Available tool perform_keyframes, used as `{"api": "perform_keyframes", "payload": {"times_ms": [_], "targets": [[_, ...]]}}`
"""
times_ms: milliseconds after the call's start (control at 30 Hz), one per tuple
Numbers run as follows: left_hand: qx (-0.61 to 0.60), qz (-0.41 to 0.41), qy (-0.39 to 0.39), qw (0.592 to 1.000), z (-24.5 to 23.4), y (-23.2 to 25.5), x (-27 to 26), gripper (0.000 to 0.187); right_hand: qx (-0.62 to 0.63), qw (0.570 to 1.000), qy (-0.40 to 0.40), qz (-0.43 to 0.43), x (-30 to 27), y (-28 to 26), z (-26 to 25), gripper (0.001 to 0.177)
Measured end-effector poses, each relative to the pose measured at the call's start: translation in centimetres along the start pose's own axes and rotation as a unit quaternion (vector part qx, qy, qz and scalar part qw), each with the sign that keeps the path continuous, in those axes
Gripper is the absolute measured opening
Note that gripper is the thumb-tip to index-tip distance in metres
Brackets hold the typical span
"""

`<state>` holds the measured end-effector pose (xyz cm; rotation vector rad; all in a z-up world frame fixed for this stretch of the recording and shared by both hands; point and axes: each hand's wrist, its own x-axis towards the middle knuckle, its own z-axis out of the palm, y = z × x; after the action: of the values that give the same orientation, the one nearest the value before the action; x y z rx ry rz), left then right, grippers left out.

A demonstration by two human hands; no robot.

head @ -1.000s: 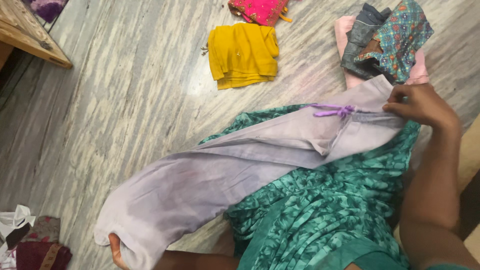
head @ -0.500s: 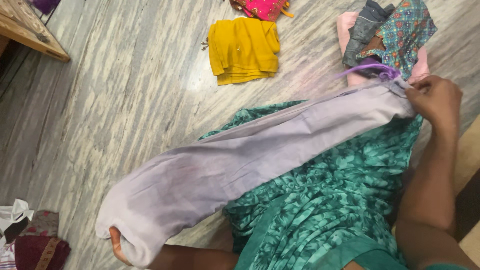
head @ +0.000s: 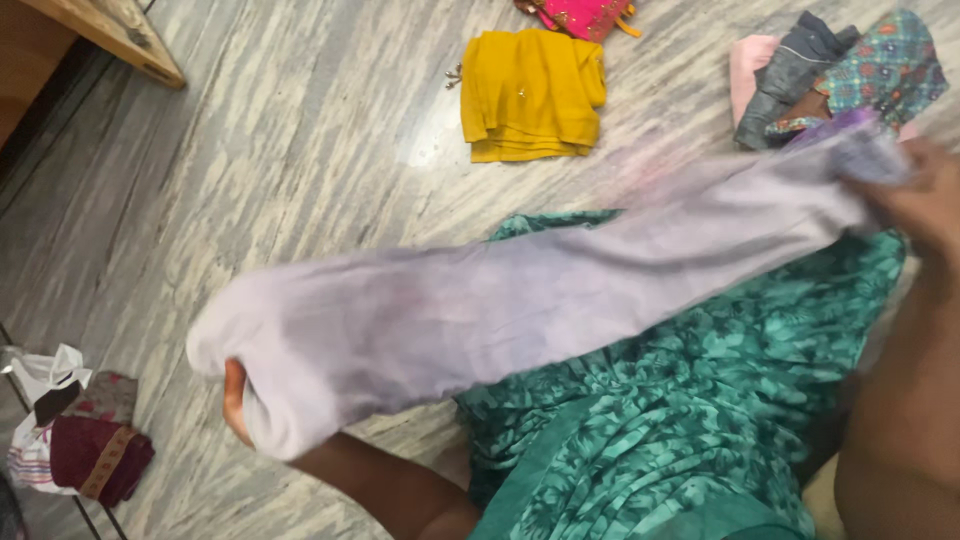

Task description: The person sits on the floor and folds several garments one by one, including a patterned top, a light purple garment, a yellow garment, and a pink drawstring pouch. Each item is smoothed, folded into a compact shape, and placed into a growing stack.

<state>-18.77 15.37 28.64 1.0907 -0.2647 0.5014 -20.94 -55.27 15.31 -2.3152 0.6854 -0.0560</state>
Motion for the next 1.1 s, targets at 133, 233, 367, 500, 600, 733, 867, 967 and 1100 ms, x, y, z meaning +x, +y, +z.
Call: {"api": "perform_keyframes", "payload": {"times_ms": [133,233,367,500,600,733,867,967,1100], "targets": [[-0.031,-0.065,-0.012,0.997,0.1,-3.8,4.9,0.039,0.098,0.995,0.032,-0.012,0.0,-2.2,-1.3,0.070],[-0.054,-0.146,-0.021,0.988,0.1,-9.2,9.0,0.039,0.143,0.988,0.043,-0.029,0.6,-4.5,-2.2,0.069],[-0.073,-0.286,-0.021,0.955,-0.5,-20.6,12.9,0.039,0.176,0.982,0.036,-0.057,3.2,-8.4,-2.1,0.068],[-0.059,-0.431,0.011,0.901,-1.1,-34.0,12.1,0.039,0.201,0.976,0.011,-0.082,5.2,-11.8,-0.4,0.067],[-0.061,-0.477,0.044,0.876,-0.6,-41.3,8.0,0.043,0.218,0.970,-0.003,-0.106,8.0,-15.5,1.1,0.067],[-0.031,-0.574,0.086,0.814,-0.3,-44.3,5.1,0.050,0.233,0.965,-0.016,-0.121,10.4,-19.8,2.5,0.066],[-0.074,-0.560,0.030,0.825,-0.2,-43.2,6.4,0.052,0.228,0.966,-0.026,-0.115,10.5,-21.4,1.4,0.066],[-0.043,-0.567,0.046,0.821,0.5,-42.2,6.9,0.050,0.223,0.969,-0.048,-0.092,8.9,-21.7,1.0,0.066],[-0.068,-0.555,0.038,0.829,0.9,-41.0,7.1,0.049,0.179,0.977,-0.102,-0.058,7.1,-22.8,1.4,0.066]]}}
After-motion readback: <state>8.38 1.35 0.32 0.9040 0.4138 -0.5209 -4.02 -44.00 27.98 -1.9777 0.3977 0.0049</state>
